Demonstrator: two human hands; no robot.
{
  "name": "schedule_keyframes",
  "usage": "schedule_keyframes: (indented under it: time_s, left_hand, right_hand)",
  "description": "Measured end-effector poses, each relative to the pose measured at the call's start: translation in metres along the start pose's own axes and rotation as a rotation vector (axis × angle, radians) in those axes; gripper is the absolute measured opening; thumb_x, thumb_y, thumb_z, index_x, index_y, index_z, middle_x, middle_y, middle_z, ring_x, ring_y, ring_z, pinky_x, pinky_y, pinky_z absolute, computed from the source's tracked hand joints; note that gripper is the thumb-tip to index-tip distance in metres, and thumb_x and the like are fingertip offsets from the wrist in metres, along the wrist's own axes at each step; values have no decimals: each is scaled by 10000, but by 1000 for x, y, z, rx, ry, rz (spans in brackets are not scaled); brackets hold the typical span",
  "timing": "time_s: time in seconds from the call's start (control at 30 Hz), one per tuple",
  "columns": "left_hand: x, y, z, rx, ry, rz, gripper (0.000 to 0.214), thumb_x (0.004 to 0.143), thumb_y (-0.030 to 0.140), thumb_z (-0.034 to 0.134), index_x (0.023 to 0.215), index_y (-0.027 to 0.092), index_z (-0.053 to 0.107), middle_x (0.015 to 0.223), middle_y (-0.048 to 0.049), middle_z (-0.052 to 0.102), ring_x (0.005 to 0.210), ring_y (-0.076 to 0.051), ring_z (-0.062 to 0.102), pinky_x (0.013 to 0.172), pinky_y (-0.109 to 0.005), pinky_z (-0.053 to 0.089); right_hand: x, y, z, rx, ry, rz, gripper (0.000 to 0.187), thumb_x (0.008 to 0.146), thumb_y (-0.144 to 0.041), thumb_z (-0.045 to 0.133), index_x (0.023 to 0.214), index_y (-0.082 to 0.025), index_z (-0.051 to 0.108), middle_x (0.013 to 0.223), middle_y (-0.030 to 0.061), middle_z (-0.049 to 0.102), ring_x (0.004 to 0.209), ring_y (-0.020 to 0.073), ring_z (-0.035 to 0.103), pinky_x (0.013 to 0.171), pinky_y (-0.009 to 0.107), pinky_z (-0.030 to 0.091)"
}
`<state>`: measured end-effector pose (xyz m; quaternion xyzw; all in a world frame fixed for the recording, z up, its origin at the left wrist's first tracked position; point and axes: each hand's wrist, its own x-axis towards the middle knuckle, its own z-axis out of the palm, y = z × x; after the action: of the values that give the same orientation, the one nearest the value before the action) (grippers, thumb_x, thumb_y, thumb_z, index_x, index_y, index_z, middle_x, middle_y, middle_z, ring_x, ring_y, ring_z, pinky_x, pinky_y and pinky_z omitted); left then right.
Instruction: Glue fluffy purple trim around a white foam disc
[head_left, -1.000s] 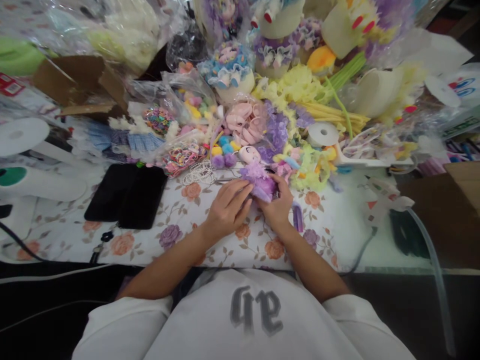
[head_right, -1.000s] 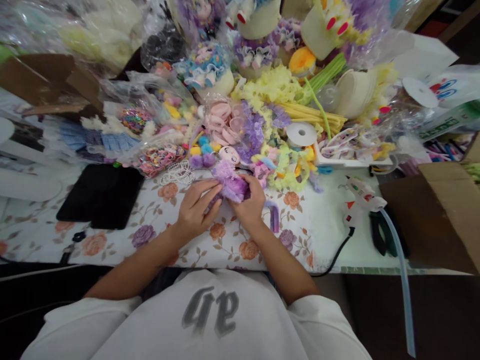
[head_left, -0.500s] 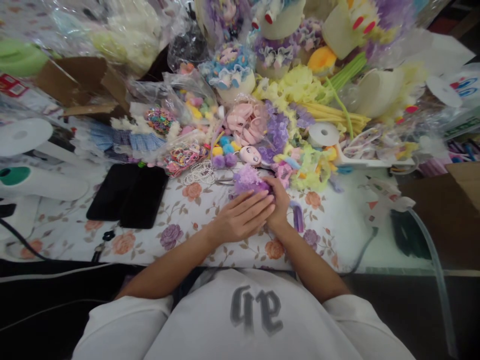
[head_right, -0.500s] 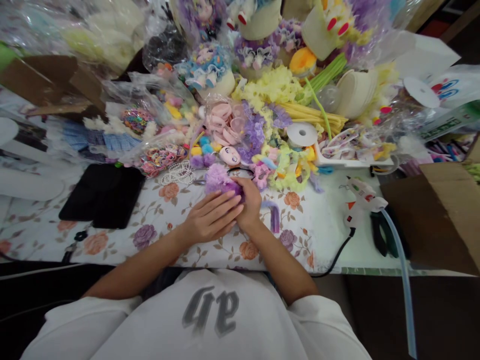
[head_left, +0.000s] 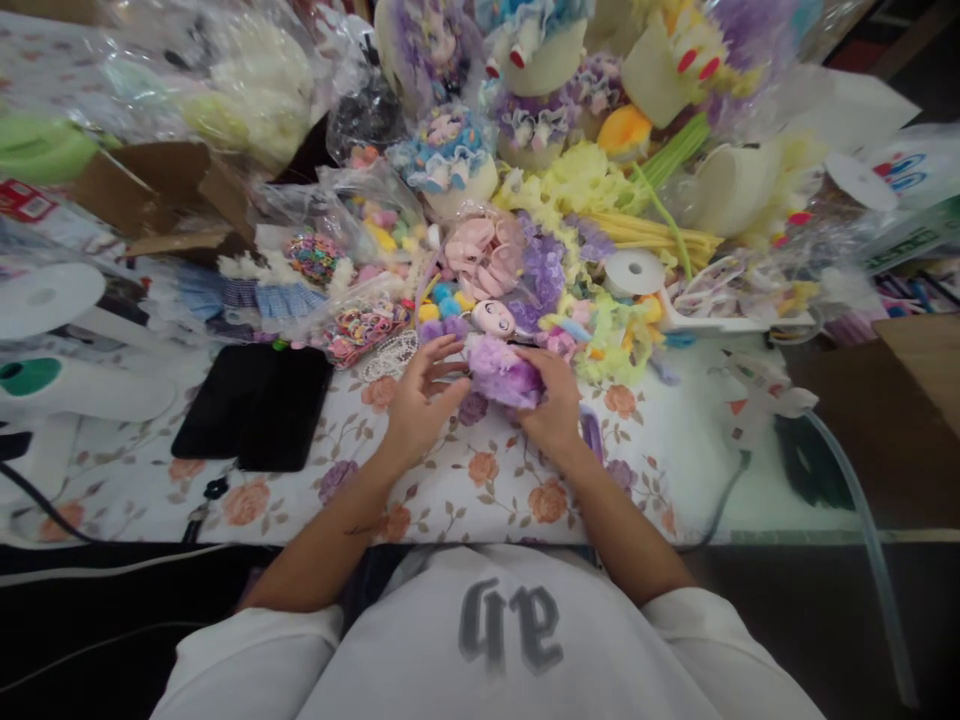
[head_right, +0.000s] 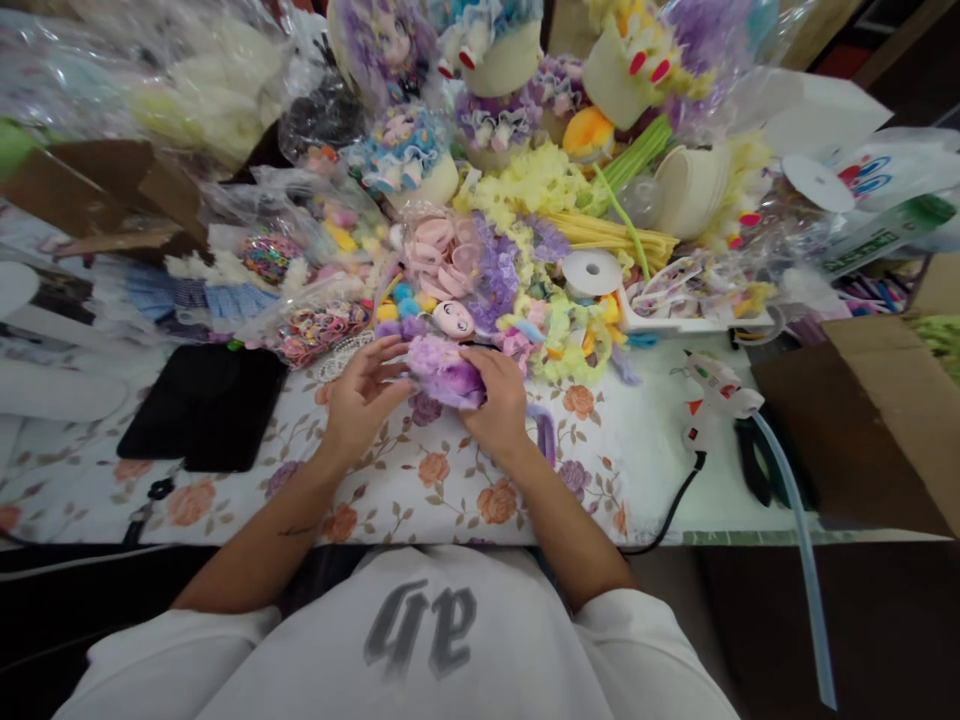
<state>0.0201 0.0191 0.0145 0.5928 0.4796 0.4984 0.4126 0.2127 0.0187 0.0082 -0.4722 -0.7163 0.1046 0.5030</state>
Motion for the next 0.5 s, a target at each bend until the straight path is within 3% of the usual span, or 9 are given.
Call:
schedule_keyframes:
  time_s: [0.07, 0.17, 0.3, 0.4, 0.5]
  left_hand:
    - [0, 3, -3, -45, -155, -8, 743, 769, 311, 747, 1430, 292, 409, 1501, -129, 461, 1193, -257, 608, 814, -328, 606]
    - [-1, 7, -7, 174, -287, 97, 851, 738, 290, 775, 1474, 316, 348, 1595, -118, 304, 1377, -316, 448, 913, -394, 588]
    - [-1, 10, -6, 673, -135, 436, 834, 738, 285, 786, 1465, 266, 377, 1582, -151, 309, 1451, -378, 324, 1137, -584, 378]
    - [-4, 8, 0, 837, -127, 659, 721, 810, 193, 698, 1458, 259, 388, 1528, -154, 411, 1423, -351, 386, 1128, -535, 407]
    - [-7, 5, 4, 849, -157, 639, 649, 855, 160, 623, 1456, 249, 395, 1465, -143, 506, 1306, -302, 533, 1047, -455, 501]
  right_hand:
    - [4, 1, -3, -47, -79, -68, 525, 649, -158, 612, 1170, -220, 606, 1155, 97, 713, 1086, 300, 643, 1014, 482, 439]
    - [9, -1, -8, -110, -161, -114, 511, 649, -147, 613, 1156, -210, 611, 1122, 93, 726, 1048, 295, 651, 1031, 489, 411]
    - [10, -6, -11, -237, -192, -178, 499, 662, -105, 604, 1153, -191, 611, 1089, 101, 731, 1006, 286, 649, 1055, 499, 370]
    - [8, -9, -11, -248, -197, -153, 512, 660, -91, 589, 1162, -190, 597, 1066, 98, 733, 974, 283, 652, 1052, 498, 375]
    - [7, -11, -10, -135, -231, -118, 497, 658, -110, 592, 1146, -208, 591, 1043, 82, 735, 966, 278, 661, 1052, 486, 392]
